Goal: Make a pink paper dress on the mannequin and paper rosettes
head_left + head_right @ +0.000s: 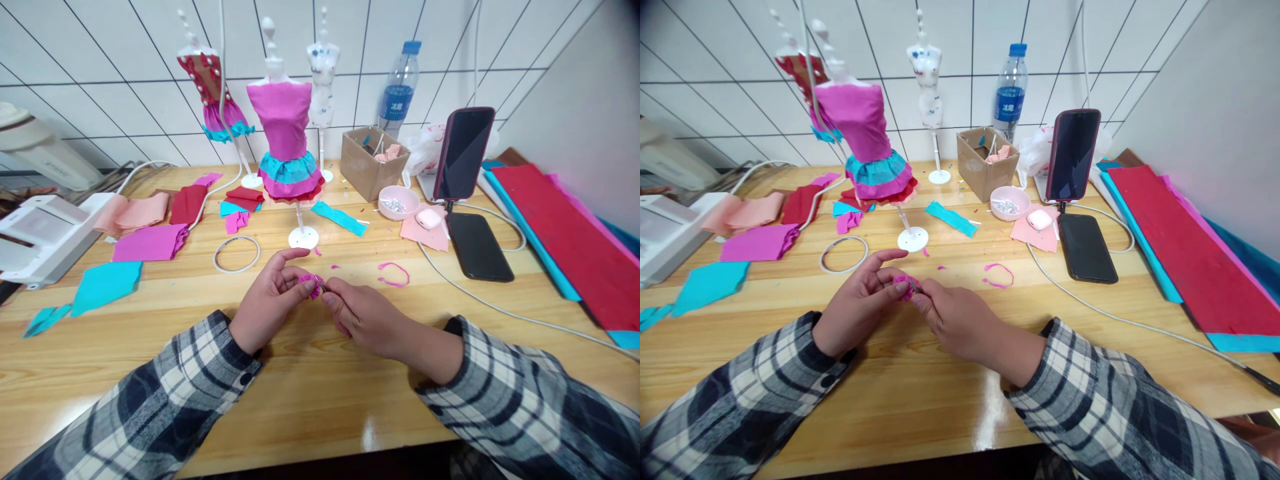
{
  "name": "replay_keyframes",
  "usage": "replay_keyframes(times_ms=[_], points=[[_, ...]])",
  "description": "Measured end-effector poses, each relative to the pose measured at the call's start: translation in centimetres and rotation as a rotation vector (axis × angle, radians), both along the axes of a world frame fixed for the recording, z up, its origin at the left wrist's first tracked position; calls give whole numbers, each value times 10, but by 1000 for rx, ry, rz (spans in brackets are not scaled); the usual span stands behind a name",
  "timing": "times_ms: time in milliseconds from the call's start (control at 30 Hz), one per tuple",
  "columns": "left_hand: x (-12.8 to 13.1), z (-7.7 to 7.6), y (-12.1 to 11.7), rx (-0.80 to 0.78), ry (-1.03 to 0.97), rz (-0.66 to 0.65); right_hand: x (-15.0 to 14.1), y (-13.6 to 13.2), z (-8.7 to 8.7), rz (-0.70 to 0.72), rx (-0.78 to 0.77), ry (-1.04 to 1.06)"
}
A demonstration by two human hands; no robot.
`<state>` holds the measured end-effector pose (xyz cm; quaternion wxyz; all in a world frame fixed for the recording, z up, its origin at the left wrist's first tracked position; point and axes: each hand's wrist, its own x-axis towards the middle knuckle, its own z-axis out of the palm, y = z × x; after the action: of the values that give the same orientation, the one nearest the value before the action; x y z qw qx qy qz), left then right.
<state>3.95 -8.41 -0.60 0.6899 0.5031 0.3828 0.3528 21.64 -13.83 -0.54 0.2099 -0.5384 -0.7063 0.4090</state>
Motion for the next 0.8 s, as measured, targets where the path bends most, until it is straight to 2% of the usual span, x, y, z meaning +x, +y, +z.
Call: replay_keyframes(times_ms=[800], points=[[1, 3, -1, 72, 86, -54, 1, 1, 0, 0, -15, -29]])
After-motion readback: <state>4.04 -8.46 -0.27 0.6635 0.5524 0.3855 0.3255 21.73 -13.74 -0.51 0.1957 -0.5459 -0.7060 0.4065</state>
